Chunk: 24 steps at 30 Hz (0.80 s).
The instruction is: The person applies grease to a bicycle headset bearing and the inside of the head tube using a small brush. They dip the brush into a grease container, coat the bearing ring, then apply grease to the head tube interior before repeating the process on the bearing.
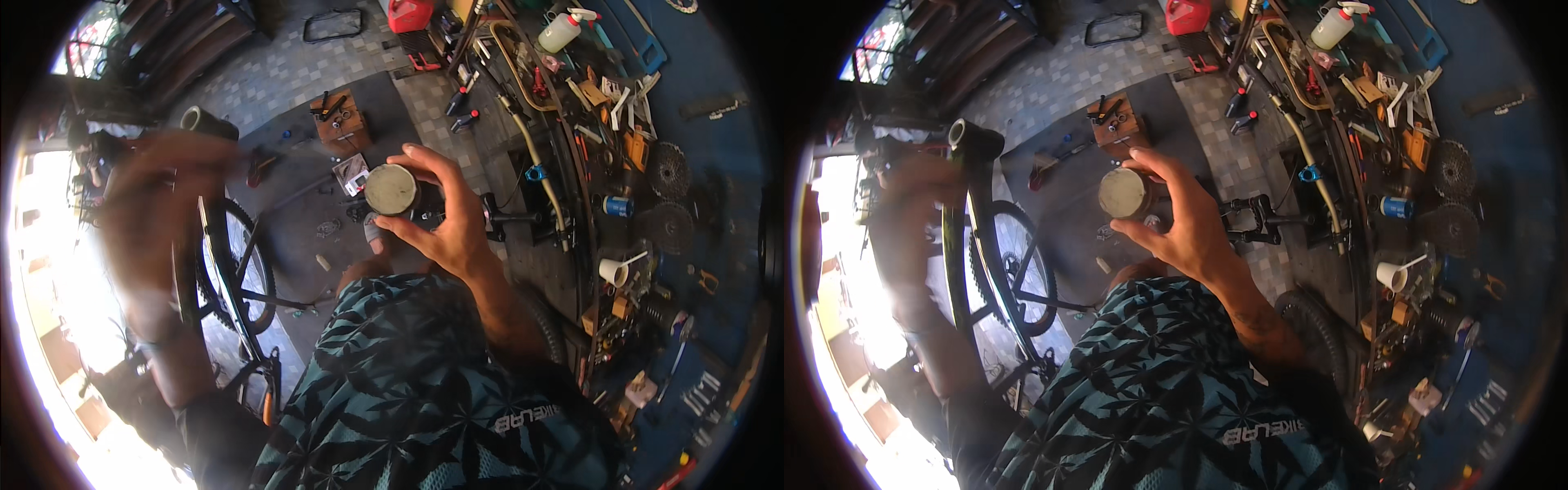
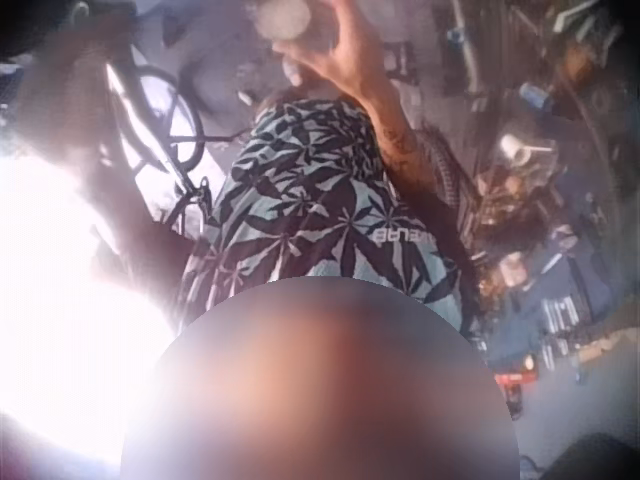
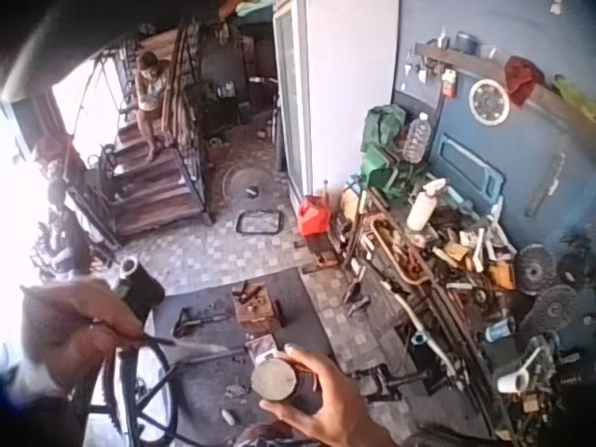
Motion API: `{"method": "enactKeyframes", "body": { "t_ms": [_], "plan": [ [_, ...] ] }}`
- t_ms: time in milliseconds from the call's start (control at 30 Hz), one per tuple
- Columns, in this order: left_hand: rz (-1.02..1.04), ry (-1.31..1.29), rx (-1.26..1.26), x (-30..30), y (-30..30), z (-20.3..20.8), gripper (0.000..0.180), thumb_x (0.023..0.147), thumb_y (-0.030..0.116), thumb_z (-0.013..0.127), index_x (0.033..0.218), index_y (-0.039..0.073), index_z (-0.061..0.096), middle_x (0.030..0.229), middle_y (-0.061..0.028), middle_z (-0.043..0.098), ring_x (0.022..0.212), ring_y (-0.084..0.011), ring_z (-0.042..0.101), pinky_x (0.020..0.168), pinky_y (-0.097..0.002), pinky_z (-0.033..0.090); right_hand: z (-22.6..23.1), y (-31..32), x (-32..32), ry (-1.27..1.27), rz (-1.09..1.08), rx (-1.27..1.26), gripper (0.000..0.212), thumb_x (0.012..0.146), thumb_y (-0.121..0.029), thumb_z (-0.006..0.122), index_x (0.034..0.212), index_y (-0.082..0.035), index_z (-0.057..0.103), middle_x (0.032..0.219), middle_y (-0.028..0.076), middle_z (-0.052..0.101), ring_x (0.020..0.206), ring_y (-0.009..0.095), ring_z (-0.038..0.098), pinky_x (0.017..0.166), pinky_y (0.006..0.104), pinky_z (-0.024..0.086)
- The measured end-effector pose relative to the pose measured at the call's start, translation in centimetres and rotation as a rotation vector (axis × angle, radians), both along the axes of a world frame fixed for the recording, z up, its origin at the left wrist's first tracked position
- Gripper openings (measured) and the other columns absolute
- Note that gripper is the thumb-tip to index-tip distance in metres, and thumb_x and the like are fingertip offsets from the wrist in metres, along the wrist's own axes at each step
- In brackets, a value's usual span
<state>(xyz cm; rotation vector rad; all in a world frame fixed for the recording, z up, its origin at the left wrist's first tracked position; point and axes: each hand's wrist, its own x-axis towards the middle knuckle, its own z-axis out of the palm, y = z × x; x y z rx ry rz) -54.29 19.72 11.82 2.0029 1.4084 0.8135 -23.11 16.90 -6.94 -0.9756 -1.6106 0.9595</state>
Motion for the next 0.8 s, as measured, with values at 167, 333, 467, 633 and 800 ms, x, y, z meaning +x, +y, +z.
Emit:
{"method": "enactKeyframes", "body": {
  "t_ms": [167, 333, 467, 633, 800],
  "plan": [
    [-0.134, -0.018, -0.04, 13.5, -4.7, -9.4, 0.02, 0.086, 0.006, 0.082, 0.106, 0.007, 0.083, 0.095, -0.006, 0.078, 0.094, -0.0247, 0.073, 0.086, -0.0388, 0.05, 0.7, -2.8, 6.3, -0.155, -0.011, 0.141, 0.087, 0.076, -0.021, 0.098, 0.149, -0.004, 0.053, 0.129, 0.012, 0.071, 0.117, 0.029, 0.069, 0.099, 0.0412, 0.054],
    [0.02, -0.276, -0.209, 17.7, -9.5, -14.3, 0.089, 0.08, 0.03, 0.095, 0.154, 0.002, 0.054, 0.137, -0.02, 0.066, 0.122, -0.0334, 0.068, 0.107, -0.0433, 0.053, -0.6, -5.6, 7.9, -0.134, 0.058, 0.037, 0.083, 0.079, -0.023, 0.095, 0.149, -0.003, 0.053, 0.13, 0.01, 0.071, 0.119, 0.032, 0.064, 0.103, 0.0457, 0.052],
    [0.191, -0.307, -0.317, 16.6, -12.8, -17.1, 0.095, 0.084, 0.035, 0.094, 0.158, -0.001, 0.048, 0.142, -0.0203, 0.067, 0.135, -0.029, 0.063, 0.113, -0.0431, 0.049, -2.0, -5.5, 5.4, -0.227, 0.154, 0.13, 0.083, 0.078, -0.018, 0.091, 0.149, -0.002, 0.053, 0.133, 0.01, 0.071, 0.116, 0.034, 0.063, 0.102, 0.0466, 0.052],
    [0.463, -0.536, -0.498, 12.2, -13.8, -18.4, 0.076, 0.087, 0.02, 0.089, 0.151, -0.002, 0.055, 0.129, -0.0177, 0.072, 0.121, -0.025, 0.071, 0.1, -0.0381, 0.057, -4.1, -2.7, -0.9, -0.271, 0.401, 0.134, 0.083, 0.082, -0.016, 0.09, 0.153, -0.004, 0.05, 0.14, 0.012, 0.068, 0.121, 0.034, 0.062, 0.104, 0.0458, 0.052],
    [0.627, -0.435, -0.326, 6.9, -13.8, -20.8, 0.069, 0.084, 0.018, 0.088, 0.145, -0.001, 0.06, 0.128, -0.0186, 0.073, 0.118, -0.0266, 0.071, 0.101, -0.0415, 0.057, -6.2, 0.3, -5.0, -0.277, 0.502, -0.067, 0.08, 0.086, -0.017, 0.089, 0.155, -0.004, 0.049, 0.144, 0.018, 0.061, 0.118, 0.032, 0.067, 0.098, 0.0413, 0.057]
  ]
}}
